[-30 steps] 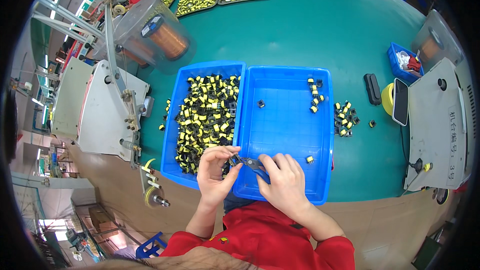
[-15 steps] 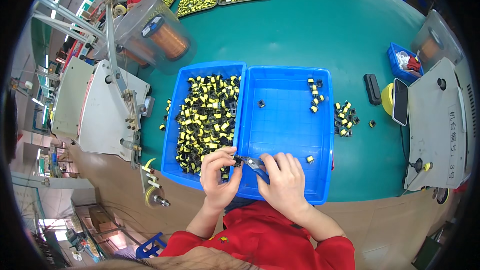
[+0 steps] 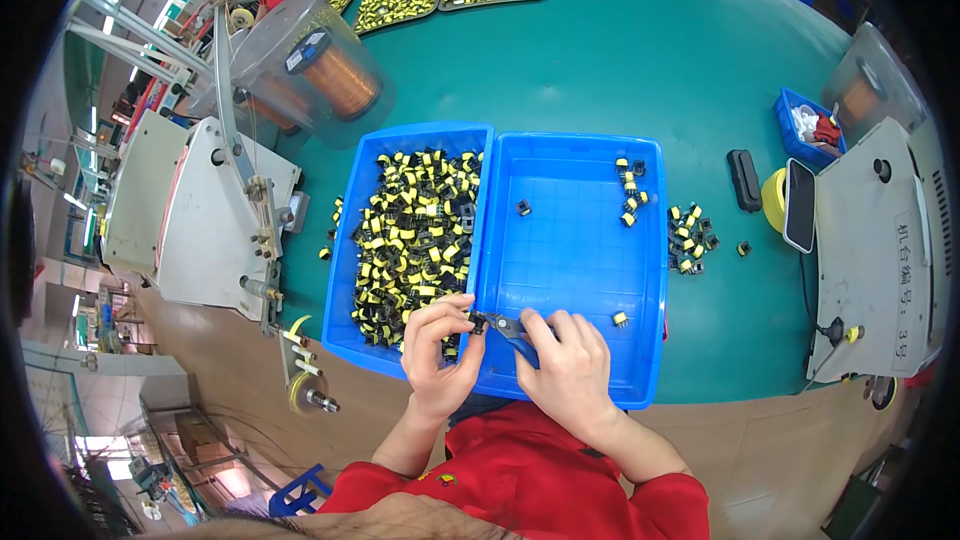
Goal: Assembling small electronic components and placing them into sorting bins on a production floor.
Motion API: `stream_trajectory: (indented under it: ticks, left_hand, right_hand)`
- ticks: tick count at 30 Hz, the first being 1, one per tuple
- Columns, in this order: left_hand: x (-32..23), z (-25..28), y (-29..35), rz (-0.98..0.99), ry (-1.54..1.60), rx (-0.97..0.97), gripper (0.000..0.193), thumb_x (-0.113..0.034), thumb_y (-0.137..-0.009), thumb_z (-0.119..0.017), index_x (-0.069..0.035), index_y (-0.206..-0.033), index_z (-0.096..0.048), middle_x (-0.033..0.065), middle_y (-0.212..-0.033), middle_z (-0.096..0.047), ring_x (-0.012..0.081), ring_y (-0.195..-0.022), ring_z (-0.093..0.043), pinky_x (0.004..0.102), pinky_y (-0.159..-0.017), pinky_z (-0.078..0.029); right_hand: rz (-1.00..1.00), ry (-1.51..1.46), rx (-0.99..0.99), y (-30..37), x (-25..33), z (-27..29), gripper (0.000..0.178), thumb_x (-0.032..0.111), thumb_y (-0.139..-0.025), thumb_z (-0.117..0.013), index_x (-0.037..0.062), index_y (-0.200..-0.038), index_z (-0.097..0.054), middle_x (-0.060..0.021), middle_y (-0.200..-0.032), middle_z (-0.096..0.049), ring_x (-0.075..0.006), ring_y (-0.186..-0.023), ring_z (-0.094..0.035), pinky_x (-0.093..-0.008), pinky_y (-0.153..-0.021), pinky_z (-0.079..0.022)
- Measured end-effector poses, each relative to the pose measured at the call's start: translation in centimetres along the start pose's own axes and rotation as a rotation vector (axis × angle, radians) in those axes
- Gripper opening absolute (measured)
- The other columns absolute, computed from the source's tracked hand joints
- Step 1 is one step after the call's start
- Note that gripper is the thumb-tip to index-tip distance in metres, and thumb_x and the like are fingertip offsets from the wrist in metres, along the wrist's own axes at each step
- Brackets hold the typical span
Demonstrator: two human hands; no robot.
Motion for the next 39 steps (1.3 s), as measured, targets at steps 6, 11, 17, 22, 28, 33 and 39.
stream_trajectory:
  ticks: [6, 11, 17, 22, 28, 33, 39]
  left_hand:
    - [0.7, 0.7, 0.0, 0.000, -0.065, 0.000, 0.030, 0.015, -0.065, -0.064, -0.002, -0.087, -0.053, 0.0119, -0.095, -0.054, 0.0253, -0.092, -0.060, 0.0326, -0.078, -0.049]
    - [3.7, 4.3, -0.7, 0.185, -0.411, -0.218, 0.027, 0.007, -0.071, -0.065, -0.002, -0.094, -0.053, 0.0098, -0.096, -0.054, 0.0210, -0.085, -0.055, 0.0297, -0.075, -0.045]
    - [6.9, 8.5, 0.6, 0.437, -0.603, -0.257, 0.026, -0.003, -0.076, -0.063, -0.002, -0.100, -0.053, 0.0083, -0.093, -0.052, 0.0184, -0.081, -0.050, 0.0297, -0.070, -0.042]
    - [8.1, 8.5, 1.9, 0.472, -0.673, -0.164, 0.024, -0.003, -0.075, -0.060, -0.002, -0.097, -0.054, 0.0077, -0.089, -0.048, 0.0211, -0.083, -0.044, 0.0318, -0.077, -0.039]
    - [9.1, 8.5, 2.4, 0.439, -0.676, -0.098, 0.018, -0.004, -0.076, -0.057, -0.001, -0.094, -0.053, 0.0080, -0.089, -0.047, 0.0220, -0.084, -0.043, 0.0329, -0.078, -0.038]
    - [9.2, 8.2, 2.6, 0.471, -0.628, -0.108, 0.016, -0.004, -0.077, -0.056, -0.001, -0.093, -0.054, 0.0081, -0.090, -0.048, 0.0224, -0.086, -0.044, 0.0344, -0.081, -0.038]
    - [9.3, 8.4, 2.7, 0.435, -0.611, -0.136, 0.014, -0.004, -0.077, -0.055, -0.001, -0.092, -0.054, 0.0081, -0.090, -0.050, 0.0227, -0.086, -0.044, 0.0349, -0.080, -0.038]
  right_hand:
    - [-0.035, 0.033, 0.020, -0.5, -0.9, 0.9, 0.031, 0.004, -0.064, -0.066, 0.0062, -0.094, -0.059, -0.0092, -0.082, -0.054, -0.0271, -0.079, -0.053, -0.0383, -0.071, -0.041]
    - [-0.365, 0.419, -0.274, -0.1, -8.1, 5.5, 0.026, 0.010, -0.076, -0.062, 0.0063, -0.101, -0.057, -0.0105, -0.090, -0.058, -0.0283, -0.085, -0.055, -0.0399, -0.074, -0.042]
    - [-0.768, 0.724, -0.040, 4.8, -17.9, 6.0, 0.030, 0.022, -0.077, -0.062, 0.0061, -0.103, -0.057, -0.0127, -0.091, -0.058, -0.0302, -0.088, -0.056, -0.0420, -0.073, -0.044]
    - [-0.582, 0.760, -0.267, 4.7, -17.4, 4.7, 0.023, 0.021, -0.080, -0.062, 0.0047, -0.096, -0.057, -0.0128, -0.093, -0.058, -0.0296, -0.089, -0.055, -0.0414, -0.075, -0.043]
    - [-0.078, 0.335, 0.082, 0.6, -8.4, 2.7, 0.021, 0.010, -0.076, -0.063, 0.0034, -0.095, -0.056, -0.0134, -0.093, -0.056, -0.0309, -0.085, -0.056, -0.0400, -0.075, -0.046]
    - [-0.078, 0.481, 0.533, 1.9, -9.9, -2.1, 0.028, 0.002, -0.070, -0.058, 0.0015, -0.098, -0.052, -0.0174, -0.093, -0.051, -0.0340, -0.085, -0.056, -0.0401, -0.070, -0.050]
    - [0.261, 0.359, 0.377, -5.5, -7.9, -5.8, 0.026, 0.002, -0.072, -0.054, 0.0021, -0.098, -0.051, -0.0168, -0.096, -0.050, -0.0316, -0.087, -0.054, -0.0397, -0.071, -0.049]
Point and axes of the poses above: each hand's wrist, its own y-axis away from the middle knuckle, its own z-axis out of the back of the hand, x = y × z, the point moved 4 cm from there along -y, towards the middle knuckle
